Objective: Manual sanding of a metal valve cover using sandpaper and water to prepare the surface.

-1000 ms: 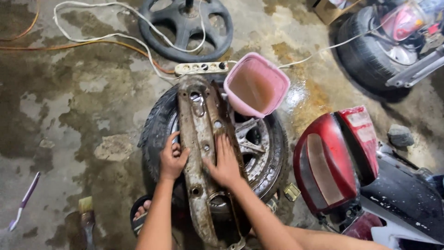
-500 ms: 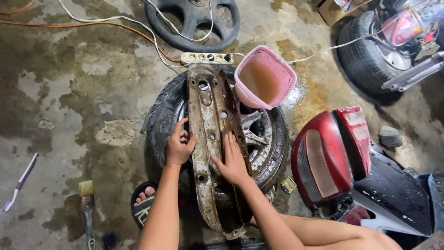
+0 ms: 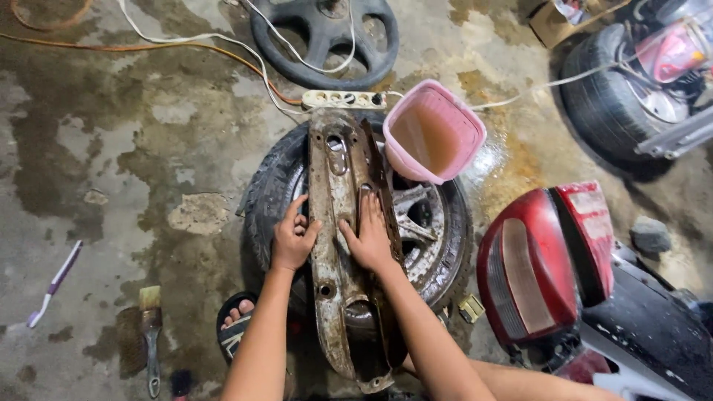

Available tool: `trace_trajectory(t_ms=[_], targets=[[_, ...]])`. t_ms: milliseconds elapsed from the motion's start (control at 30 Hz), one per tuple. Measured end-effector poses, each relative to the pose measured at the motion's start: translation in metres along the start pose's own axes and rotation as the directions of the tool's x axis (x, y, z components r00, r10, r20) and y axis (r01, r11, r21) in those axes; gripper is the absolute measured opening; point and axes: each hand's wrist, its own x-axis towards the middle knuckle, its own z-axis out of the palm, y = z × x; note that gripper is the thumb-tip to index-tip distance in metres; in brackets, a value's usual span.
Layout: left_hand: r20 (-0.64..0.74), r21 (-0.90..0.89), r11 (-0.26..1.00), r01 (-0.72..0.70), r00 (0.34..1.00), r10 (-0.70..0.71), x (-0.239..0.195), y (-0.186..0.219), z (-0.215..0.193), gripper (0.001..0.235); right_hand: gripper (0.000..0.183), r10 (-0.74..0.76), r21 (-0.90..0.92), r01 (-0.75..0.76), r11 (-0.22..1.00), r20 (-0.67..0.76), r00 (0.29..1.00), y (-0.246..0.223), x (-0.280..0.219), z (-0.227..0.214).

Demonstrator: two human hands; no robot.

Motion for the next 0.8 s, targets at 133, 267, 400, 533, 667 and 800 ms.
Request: trace_trajectory(t_ms=[133,267,400,533,667,800], targets=[[-0.002,-0.01,1.0,-0.016,1.0,0.016,0.008,-0.002,0.0,0.056,0.1,0.051,0.057,-0.053,0.997,0.027,0.998,0.002,0.063,0.005],[0.025,-0.004,1.0,0.012,1.0,-0.012,0.007,-0.008,-0.002,0.056,0.102,0.068,0.012,-0.068,0.998,0.048,0.997,-0.001,0.071,0.003],[0.031,-0.027,0.999,0.035,0.999,-0.034,0.006,-0.015,-0.004,0.057,0.095,0.039,0.11,-0.048,0.993,0.081,0.996,-0.004,0.023,-0.014],[0.024,-0.039,0.999,0.018,1.0,-0.017,0.005,-0.008,-0.003,0.054,0.088,0.067,0.055,-0.072,0.996,0.094,0.993,-0.03,-0.058,-0.033],[0.003,-0.044,0.999,0.007,1.0,-0.006,0.005,-0.005,0.0,0.055,0.092,0.165,0.005,-0.168,0.986,0.152,0.975,-0.026,-0.096,-0.03],[0.008,-0.036,0.999,0.008,1.0,-0.008,0.004,-0.011,0.002,0.056,0.093,0.112,-0.049,-0.107,0.993,0.102,0.989,-0.024,-0.07,-0.025]])
